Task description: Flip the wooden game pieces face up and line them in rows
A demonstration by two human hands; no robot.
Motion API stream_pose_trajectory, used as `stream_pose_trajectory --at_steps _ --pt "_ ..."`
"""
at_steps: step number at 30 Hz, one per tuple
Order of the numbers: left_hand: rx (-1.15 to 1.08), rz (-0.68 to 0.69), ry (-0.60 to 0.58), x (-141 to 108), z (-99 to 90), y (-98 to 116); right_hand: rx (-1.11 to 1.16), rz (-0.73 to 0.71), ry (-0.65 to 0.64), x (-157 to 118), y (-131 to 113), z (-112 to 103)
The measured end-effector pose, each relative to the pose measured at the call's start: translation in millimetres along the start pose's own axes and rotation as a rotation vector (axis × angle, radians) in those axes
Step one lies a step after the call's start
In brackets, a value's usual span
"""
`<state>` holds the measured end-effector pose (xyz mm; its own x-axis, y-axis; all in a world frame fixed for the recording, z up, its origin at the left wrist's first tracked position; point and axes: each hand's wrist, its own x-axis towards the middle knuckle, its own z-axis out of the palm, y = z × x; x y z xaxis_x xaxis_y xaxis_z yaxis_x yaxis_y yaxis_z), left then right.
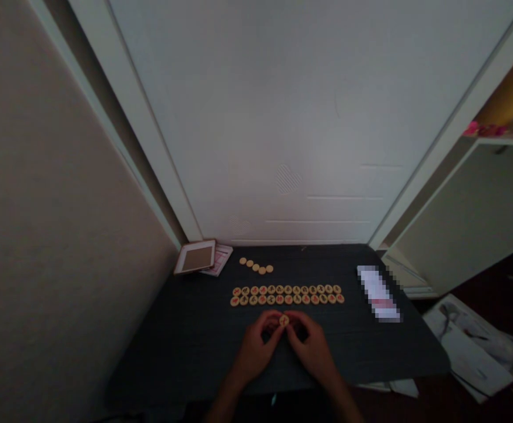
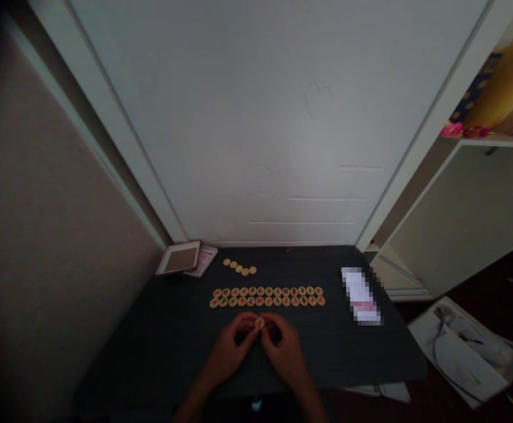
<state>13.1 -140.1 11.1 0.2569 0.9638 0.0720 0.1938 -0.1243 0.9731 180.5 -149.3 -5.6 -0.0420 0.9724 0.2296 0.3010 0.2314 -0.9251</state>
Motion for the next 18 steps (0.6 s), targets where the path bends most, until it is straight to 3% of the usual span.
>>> stream_pose_trajectory --at_steps 11,18 --pt "0.033 0.02 0.084 2.7 1.3 -5.1 -0.027 -0.075 -0.062 -0.9 4.4 1.0" --pt "-0.012 0.032 0.016 0.7 0.0 -3.5 -0.022 -0.078 -0.029 -0.3 4.9 1.9"
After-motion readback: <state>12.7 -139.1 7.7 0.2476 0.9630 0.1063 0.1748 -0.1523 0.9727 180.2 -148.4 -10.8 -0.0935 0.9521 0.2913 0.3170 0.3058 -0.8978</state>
